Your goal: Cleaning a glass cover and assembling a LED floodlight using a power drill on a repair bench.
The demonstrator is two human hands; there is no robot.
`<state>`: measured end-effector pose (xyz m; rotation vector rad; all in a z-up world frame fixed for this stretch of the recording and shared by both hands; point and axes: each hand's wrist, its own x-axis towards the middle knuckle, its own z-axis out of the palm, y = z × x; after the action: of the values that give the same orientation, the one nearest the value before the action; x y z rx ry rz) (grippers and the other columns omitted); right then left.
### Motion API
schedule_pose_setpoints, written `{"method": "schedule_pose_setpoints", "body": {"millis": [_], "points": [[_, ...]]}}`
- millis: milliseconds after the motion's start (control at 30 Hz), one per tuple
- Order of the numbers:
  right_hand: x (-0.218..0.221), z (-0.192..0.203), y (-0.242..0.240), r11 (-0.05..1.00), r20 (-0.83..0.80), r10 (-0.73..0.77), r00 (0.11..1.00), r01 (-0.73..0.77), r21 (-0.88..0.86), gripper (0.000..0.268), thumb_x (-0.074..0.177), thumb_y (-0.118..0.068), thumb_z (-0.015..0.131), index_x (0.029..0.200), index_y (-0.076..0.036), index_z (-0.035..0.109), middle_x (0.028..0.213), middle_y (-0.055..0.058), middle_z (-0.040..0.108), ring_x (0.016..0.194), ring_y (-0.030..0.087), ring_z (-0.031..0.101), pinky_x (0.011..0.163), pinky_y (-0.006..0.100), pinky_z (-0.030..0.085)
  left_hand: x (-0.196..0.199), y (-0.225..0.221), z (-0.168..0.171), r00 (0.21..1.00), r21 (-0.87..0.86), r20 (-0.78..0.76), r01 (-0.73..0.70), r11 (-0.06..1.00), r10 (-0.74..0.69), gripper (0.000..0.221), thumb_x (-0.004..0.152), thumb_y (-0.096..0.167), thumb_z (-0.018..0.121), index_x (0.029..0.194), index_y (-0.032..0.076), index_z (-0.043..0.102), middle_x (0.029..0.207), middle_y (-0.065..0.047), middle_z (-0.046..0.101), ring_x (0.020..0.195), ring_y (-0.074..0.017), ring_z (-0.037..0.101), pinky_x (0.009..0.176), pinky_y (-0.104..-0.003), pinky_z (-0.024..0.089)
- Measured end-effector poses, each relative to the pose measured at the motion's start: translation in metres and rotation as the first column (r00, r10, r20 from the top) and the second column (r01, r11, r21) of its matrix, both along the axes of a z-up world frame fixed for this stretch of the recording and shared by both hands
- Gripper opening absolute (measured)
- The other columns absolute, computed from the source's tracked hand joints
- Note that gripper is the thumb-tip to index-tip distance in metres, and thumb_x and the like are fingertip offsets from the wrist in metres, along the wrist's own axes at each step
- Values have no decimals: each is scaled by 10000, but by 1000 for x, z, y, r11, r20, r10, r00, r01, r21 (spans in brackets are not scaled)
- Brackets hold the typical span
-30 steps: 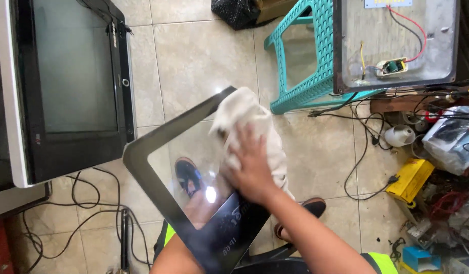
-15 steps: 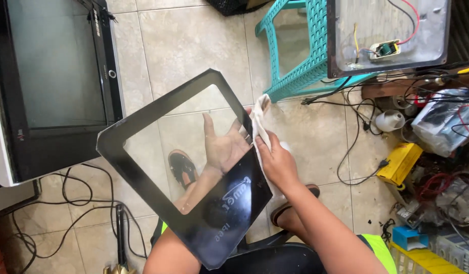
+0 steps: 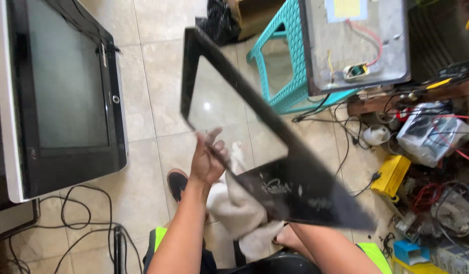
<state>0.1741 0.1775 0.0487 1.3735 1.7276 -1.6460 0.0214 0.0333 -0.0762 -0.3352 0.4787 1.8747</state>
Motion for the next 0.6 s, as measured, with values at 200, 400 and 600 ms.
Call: {"method": "schedule_pose_setpoints", "body": {"millis": [200,400,600], "points": [[19,-11,-14,985,1,-169,986,169,30,796,940,-609,510,1314,83,632,1342,385,584,1333,509,517,1145,603,370,-22,-29,60,988,248,70,-154,957,140,606,979,665,443,1365,256,668,1288,-176,699,1195,-381,671,985,-521,578],[51,-21,-57,943,21,-333,943,333,10,822,921,-535,642,1436,100,558,1424,408,523,1380,521,472,1163,620,353,-51,-67,110,963,-220,-147,-253,942,224,650,906,719,473,1295,249,696,1190,-134,756,1075,-315,743,887,-407,635],[99,51,-79,880,-134,-323,937,350,321,538,1000,-384,474,1276,22,695,1305,159,718,1304,227,600,1134,369,408,-70,-99,204,930,-559,-346,-311,768,125,957,802,714,292,1401,26,582,1275,-238,697,1138,-393,706,975,-445,562]]}}
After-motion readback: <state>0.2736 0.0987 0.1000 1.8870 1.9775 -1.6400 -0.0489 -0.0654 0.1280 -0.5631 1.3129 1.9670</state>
